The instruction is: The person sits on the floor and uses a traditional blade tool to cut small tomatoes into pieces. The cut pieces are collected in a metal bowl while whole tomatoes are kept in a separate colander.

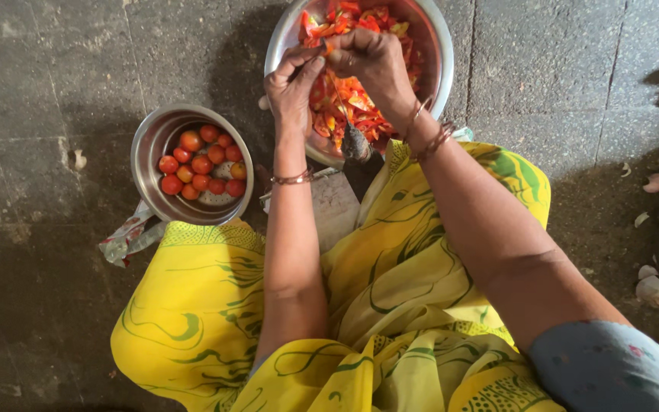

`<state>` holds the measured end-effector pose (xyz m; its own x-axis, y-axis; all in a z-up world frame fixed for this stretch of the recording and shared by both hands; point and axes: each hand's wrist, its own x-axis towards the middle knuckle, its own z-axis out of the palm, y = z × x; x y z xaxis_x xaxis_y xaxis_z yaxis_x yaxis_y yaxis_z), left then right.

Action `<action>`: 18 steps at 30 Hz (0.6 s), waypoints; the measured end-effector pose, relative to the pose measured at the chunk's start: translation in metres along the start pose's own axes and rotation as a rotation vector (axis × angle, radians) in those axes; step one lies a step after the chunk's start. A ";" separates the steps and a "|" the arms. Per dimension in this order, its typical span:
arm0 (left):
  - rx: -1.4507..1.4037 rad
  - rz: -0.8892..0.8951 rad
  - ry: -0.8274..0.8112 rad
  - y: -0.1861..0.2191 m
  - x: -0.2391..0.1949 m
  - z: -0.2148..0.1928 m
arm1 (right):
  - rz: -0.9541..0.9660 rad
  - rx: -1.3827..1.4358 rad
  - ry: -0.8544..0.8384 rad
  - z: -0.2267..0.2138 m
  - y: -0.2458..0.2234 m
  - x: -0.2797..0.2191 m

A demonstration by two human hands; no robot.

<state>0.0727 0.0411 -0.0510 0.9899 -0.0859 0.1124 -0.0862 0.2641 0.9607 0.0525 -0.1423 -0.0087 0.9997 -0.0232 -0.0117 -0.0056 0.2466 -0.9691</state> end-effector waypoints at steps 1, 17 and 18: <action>0.000 -0.034 0.005 -0.008 -0.001 -0.005 | -0.037 -0.025 -0.005 0.000 0.004 0.003; -0.502 -0.292 0.457 0.051 -0.061 0.027 | -0.210 -0.560 -0.428 0.016 -0.050 -0.044; -0.464 -0.248 0.422 0.059 -0.062 0.035 | -0.115 -0.533 -0.399 0.019 -0.052 -0.045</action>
<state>0.0027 0.0286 0.0079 0.9413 0.1608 -0.2967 0.1129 0.6785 0.7258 0.0082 -0.1356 0.0472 0.9270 0.3637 0.0918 0.1922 -0.2503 -0.9489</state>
